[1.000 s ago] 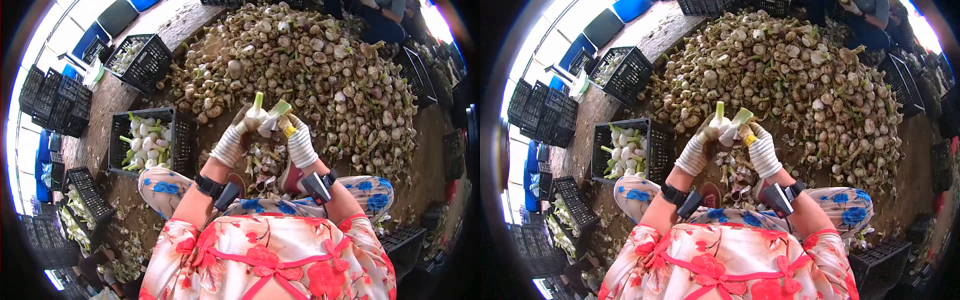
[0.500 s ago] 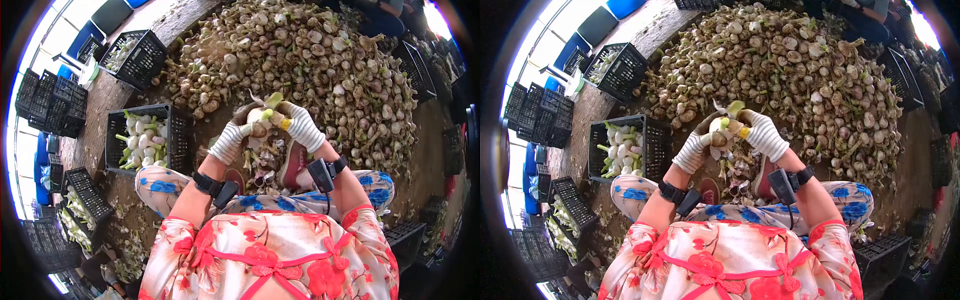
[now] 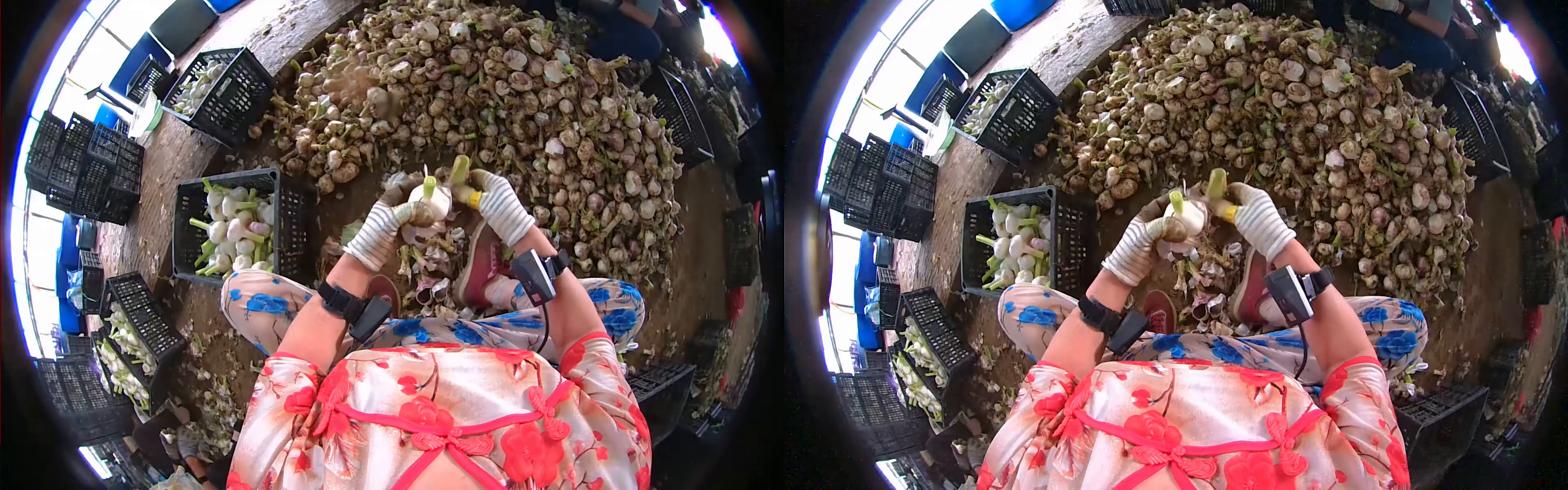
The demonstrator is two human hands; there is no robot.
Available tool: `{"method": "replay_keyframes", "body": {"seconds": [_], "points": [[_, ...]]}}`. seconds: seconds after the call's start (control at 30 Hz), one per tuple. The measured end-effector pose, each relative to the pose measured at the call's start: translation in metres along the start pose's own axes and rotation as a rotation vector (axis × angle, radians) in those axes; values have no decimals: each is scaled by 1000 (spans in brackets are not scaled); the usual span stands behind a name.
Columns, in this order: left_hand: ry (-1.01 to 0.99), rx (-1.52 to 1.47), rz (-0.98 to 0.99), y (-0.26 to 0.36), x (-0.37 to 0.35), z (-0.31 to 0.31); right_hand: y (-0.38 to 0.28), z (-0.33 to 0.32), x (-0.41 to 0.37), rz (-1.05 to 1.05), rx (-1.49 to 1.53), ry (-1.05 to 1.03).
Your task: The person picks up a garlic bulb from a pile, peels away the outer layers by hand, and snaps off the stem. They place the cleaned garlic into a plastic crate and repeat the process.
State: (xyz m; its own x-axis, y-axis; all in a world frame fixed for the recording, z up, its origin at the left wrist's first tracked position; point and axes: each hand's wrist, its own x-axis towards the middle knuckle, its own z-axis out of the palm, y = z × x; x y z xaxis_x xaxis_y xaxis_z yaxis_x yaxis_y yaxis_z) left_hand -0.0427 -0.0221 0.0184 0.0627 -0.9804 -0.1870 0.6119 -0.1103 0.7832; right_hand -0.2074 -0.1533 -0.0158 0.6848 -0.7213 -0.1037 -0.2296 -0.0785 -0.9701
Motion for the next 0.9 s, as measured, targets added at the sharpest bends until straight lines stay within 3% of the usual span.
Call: {"method": "replay_keyframes", "body": {"seconds": [0.03,0.1,0.2,0.27,0.33,0.37,0.47,0.53,0.6,0.67,0.73,0.8,0.9], "points": [[25,3,-11,2,1,-3,-3,-1,0,-9,-5,-3],[48,5,-10,1,1,-9,-4,2,-11,-244,-28,71],[63,35,-9,-5,3,-16,-10,4,-20,-106,49,45],[29,73,-37,-7,5,-13,-35,11,-28,-225,-200,118],[9,83,-41,-6,3,-8,-38,25,-34,-158,-104,185],[14,89,-38,-6,3,-9,-34,29,-34,-250,-192,234],[9,46,-7,-4,-5,-4,-36,32,-36,-184,-229,198],[-86,-36,-39,-2,-6,-9,-36,31,-36,-216,-193,182],[-157,-23,-43,0,-6,-12,-38,27,-33,-60,-51,165],[-233,-5,-34,3,-3,-13,-37,26,-32,-38,42,155],[-5,127,-56,2,-4,-14,-39,28,-35,91,452,144],[21,74,-74,1,-3,-15,-28,33,-33,-84,170,141],[176,122,205,-16,6,-24,-28,47,-32,-172,81,148]]}}
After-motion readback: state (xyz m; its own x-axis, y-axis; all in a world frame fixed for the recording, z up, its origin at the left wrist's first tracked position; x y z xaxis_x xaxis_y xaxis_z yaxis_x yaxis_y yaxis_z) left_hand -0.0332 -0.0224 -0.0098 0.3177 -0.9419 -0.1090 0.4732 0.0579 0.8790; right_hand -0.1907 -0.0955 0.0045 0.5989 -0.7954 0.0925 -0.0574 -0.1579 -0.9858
